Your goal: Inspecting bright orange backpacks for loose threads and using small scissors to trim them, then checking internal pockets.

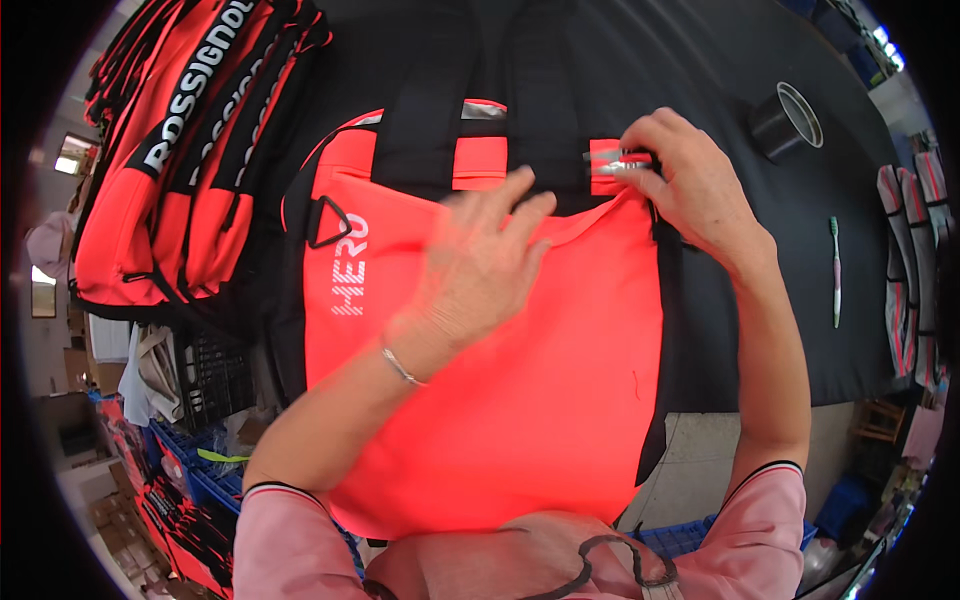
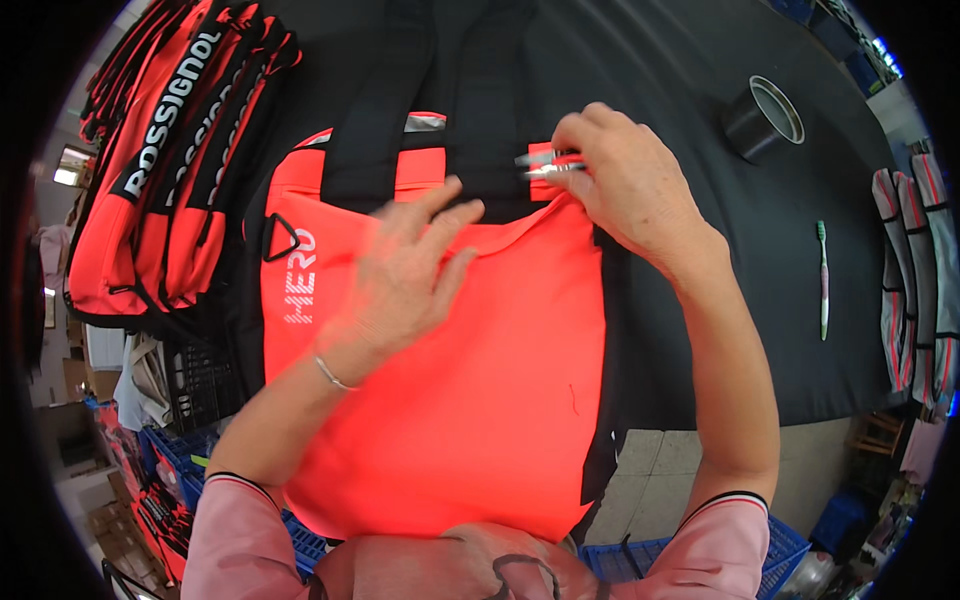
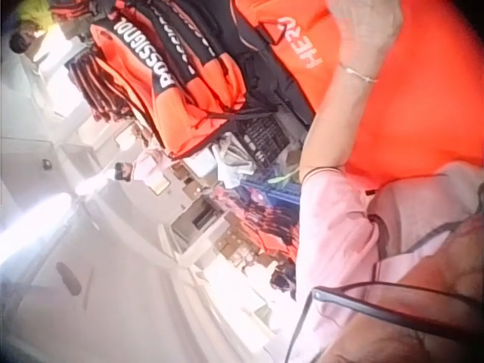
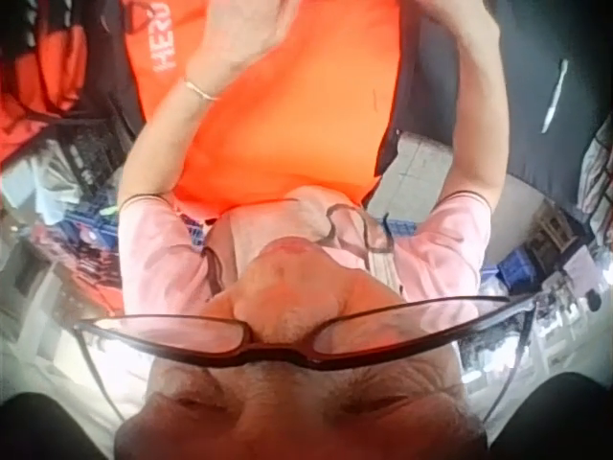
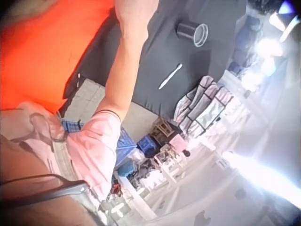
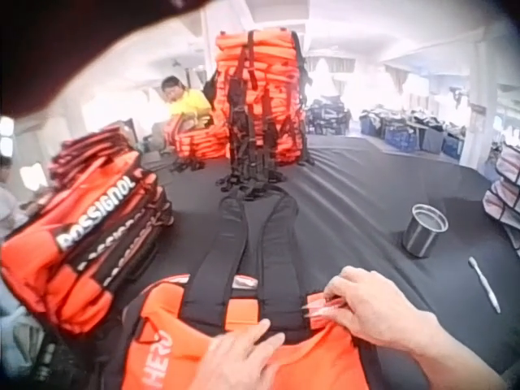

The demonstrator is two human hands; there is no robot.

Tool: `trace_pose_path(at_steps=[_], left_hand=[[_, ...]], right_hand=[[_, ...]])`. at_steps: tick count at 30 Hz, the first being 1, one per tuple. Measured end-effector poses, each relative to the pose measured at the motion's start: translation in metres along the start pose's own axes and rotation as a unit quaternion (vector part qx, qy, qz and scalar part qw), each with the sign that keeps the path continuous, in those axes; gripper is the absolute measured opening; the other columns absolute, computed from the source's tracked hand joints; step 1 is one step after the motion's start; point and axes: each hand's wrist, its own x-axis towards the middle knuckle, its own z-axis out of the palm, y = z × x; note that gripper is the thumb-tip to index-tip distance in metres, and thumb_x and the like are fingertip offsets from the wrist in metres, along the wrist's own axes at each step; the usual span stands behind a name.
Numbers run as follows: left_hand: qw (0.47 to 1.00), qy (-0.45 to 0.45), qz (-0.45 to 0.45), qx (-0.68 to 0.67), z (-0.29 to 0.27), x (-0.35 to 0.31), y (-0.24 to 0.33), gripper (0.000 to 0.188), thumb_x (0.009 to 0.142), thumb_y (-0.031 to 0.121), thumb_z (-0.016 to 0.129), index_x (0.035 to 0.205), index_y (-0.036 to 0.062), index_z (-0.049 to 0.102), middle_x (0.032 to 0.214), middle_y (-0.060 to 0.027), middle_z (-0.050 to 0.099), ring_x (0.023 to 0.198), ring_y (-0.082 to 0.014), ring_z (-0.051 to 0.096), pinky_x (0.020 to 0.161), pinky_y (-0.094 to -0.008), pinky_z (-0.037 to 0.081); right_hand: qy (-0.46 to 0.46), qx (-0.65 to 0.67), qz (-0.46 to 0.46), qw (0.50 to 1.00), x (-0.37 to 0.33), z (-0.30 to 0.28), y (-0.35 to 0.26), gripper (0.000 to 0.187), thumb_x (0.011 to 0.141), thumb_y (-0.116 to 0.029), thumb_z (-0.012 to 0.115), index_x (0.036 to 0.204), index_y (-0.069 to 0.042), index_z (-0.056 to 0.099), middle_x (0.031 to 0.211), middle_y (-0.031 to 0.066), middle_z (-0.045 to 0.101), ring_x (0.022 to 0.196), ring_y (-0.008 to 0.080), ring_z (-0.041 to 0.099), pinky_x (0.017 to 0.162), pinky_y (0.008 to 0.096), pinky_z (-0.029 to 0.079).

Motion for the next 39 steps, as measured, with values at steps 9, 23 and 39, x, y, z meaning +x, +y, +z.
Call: trace_pose_path(at_steps=[9, 23, 39], left_hand=[[0.936, -0.114, 0.043, 0.329, -0.075, -0.052, -0.04, 0.031, 0.089, 0.024, 0.066, 0.11, 0.003, 0.063, 0.091, -0.0095, 0.061, 0.083, -0.0266, 0.058, 0.087, -0.0406, 0.041], [0.922, -0.006, 0.054, 0.382, -0.12, -0.028, -0.077, 0.013, 0.09, 0.02, 0.065, 0.094, 0.0083, 0.07, 0.078, -0.0043, 0.068, 0.095, -0.0243, 0.066, 0.101, -0.0416, 0.039], [0.971, 0.04, -0.151, 0.18, -0.107, -0.025, -0.087, 0.008, 0.083, 0.01, 0.073, 0.088, 0.0045, 0.072, 0.086, -0.0075, 0.07, 0.085, -0.022, 0.065, 0.076, -0.0304, 0.05]], right_hand=[[0.049, 0.228, 0.158, 0.959, 0.064, 0.093, -0.061, 0.033, 0.08, -0.016, 0.077, 0.106, -0.004, 0.062, 0.091, 0.0084, 0.065, 0.081, 0.025, 0.065, 0.071, 0.0357, 0.052], [0.151, 0.14, 0.076, 0.976, 0.044, 0.111, -0.052, 0.039, 0.073, -0.004, 0.077, 0.106, -0.01, 0.057, 0.085, 0.0029, 0.055, 0.072, 0.0213, 0.06, 0.061, 0.034, 0.051], [0.158, 0.159, 0.054, 0.973, 0.034, 0.108, -0.053, 0.033, 0.078, -0.001, 0.076, 0.106, -0.006, 0.059, 0.08, 0.0045, 0.052, 0.069, 0.0168, 0.052, 0.064, 0.0296, 0.049]])
